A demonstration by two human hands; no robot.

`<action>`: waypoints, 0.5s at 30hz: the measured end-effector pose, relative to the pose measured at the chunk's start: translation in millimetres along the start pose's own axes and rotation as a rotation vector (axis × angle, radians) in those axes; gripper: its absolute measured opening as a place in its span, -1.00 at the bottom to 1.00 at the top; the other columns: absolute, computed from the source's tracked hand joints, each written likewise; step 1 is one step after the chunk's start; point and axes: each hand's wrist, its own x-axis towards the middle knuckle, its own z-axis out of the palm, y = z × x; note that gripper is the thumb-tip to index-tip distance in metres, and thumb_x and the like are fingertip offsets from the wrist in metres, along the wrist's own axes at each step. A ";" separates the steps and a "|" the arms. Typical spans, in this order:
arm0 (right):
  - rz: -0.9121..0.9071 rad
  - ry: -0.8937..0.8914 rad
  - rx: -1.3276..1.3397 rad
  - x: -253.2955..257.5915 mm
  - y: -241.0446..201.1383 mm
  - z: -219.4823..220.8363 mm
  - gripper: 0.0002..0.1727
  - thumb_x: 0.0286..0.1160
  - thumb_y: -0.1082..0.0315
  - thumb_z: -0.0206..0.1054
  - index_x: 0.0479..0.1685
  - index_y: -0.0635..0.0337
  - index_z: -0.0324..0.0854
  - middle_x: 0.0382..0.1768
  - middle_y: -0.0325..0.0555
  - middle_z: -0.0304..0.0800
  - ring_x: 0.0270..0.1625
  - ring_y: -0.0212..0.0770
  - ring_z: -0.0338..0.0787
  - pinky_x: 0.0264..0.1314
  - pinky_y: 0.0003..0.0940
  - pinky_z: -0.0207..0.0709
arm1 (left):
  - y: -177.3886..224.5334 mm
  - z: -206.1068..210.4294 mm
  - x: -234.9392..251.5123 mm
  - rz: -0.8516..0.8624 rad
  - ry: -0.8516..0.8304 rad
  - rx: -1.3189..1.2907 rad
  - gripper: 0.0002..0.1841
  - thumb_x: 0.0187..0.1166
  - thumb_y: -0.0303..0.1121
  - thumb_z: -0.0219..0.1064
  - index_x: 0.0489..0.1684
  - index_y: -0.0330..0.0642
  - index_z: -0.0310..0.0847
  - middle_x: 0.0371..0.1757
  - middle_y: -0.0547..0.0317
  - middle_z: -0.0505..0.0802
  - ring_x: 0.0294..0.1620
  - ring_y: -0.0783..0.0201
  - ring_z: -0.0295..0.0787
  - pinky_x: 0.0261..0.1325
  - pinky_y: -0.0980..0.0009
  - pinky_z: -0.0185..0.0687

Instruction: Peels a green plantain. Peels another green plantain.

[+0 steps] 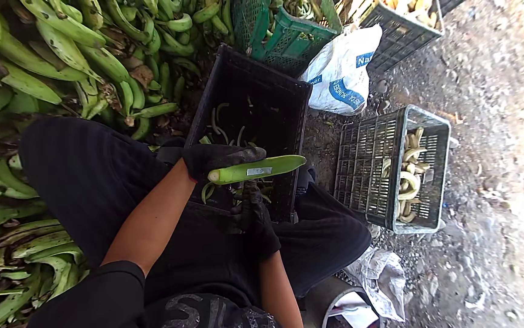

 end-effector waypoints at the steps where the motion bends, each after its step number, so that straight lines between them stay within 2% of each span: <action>1: -0.003 0.001 -0.002 0.0 0.3 0.0 -0.26 0.87 -0.24 -0.28 0.32 0.32 0.41 -0.62 -0.08 0.63 -0.66 -0.20 0.67 -0.60 -0.30 0.65 | -15.3 -10.4 8.5 0.044 -0.044 -0.032 -0.35 0.82 0.23 -0.27 0.22 -0.05 0.62 -0.26 0.04 0.81 -0.45 0.26 0.76 -0.49 0.37 0.70; 3: -0.012 0.003 -0.021 -0.4 0.5 -0.6 -0.27 0.87 -0.23 -0.28 0.32 0.32 0.43 -0.60 -0.07 0.66 -0.64 -0.20 0.70 -0.58 -0.30 0.67 | -32.1 -21.1 18.9 0.099 -0.083 -0.047 -0.36 0.80 0.26 -0.23 0.25 -0.03 0.60 -0.25 0.01 0.80 -0.44 0.21 0.77 -0.47 0.29 0.73; 5: -0.021 -0.001 -0.015 -0.1 1.8 -1.5 -0.27 0.86 -0.24 -0.25 0.31 0.31 0.45 -0.58 -0.06 0.67 -0.63 -0.19 0.71 -0.57 -0.30 0.68 | -31.5 -21.0 17.7 0.128 -0.080 -0.063 -0.39 0.81 0.24 -0.21 0.28 -0.02 0.59 -0.24 0.01 0.79 -0.45 0.22 0.76 -0.49 0.31 0.71; 7: -0.014 -0.004 0.002 0.5 2.8 -1.5 -0.25 0.84 -0.27 -0.23 0.29 0.31 0.45 -0.59 -0.08 0.66 -0.64 -0.21 0.70 -0.60 -0.32 0.66 | -14.5 -10.9 6.3 0.132 -0.058 -0.096 -0.43 0.84 0.14 -0.23 0.25 -0.05 0.58 -0.27 0.02 0.80 -0.48 0.27 0.75 -0.55 0.41 0.66; 9: -0.001 -0.017 0.019 0.7 2.1 -0.2 -0.26 0.84 -0.27 -0.24 0.29 0.29 0.44 -0.60 -0.09 0.65 -0.66 -0.22 0.69 -0.62 -0.34 0.64 | 11.7 2.8 -7.5 0.077 -0.002 -0.063 -0.44 0.84 0.04 -0.34 0.12 -0.04 0.60 -0.35 0.09 0.84 -0.54 0.35 0.77 -0.63 0.54 0.60; 11: -0.016 -0.036 0.038 1.2 2.5 -0.1 -0.26 0.84 -0.28 -0.25 0.29 0.28 0.42 -0.61 -0.10 0.65 -0.65 -0.22 0.70 -0.62 -0.34 0.66 | 20.8 6.7 -11.4 0.094 0.022 -0.075 -0.44 0.83 0.00 -0.38 0.03 -0.06 0.58 -0.39 0.12 0.83 -0.55 0.38 0.76 -0.63 0.57 0.60; 13: -0.082 -0.029 0.092 1.4 3.9 -0.4 -0.25 0.82 -0.31 -0.23 0.34 0.24 0.42 -0.62 -0.09 0.65 -0.68 -0.19 0.69 -0.65 -0.31 0.66 | 20.0 11.8 -9.8 0.197 0.087 -0.190 -0.42 0.88 -0.02 -0.42 -0.06 -0.08 0.58 -0.45 0.19 0.78 -0.55 0.44 0.73 -0.55 0.58 0.67; 15: -0.246 -0.025 0.153 -1.1 -0.3 -0.6 -0.23 0.79 -0.34 -0.25 0.45 0.19 0.38 -0.58 -0.10 0.69 -0.66 -0.19 0.72 -0.66 -0.29 0.69 | 17.4 14.5 -4.0 0.296 0.192 -0.320 -0.38 0.86 0.08 -0.39 -0.03 -0.06 0.61 -0.47 0.22 0.78 -0.55 0.45 0.73 -0.54 0.57 0.68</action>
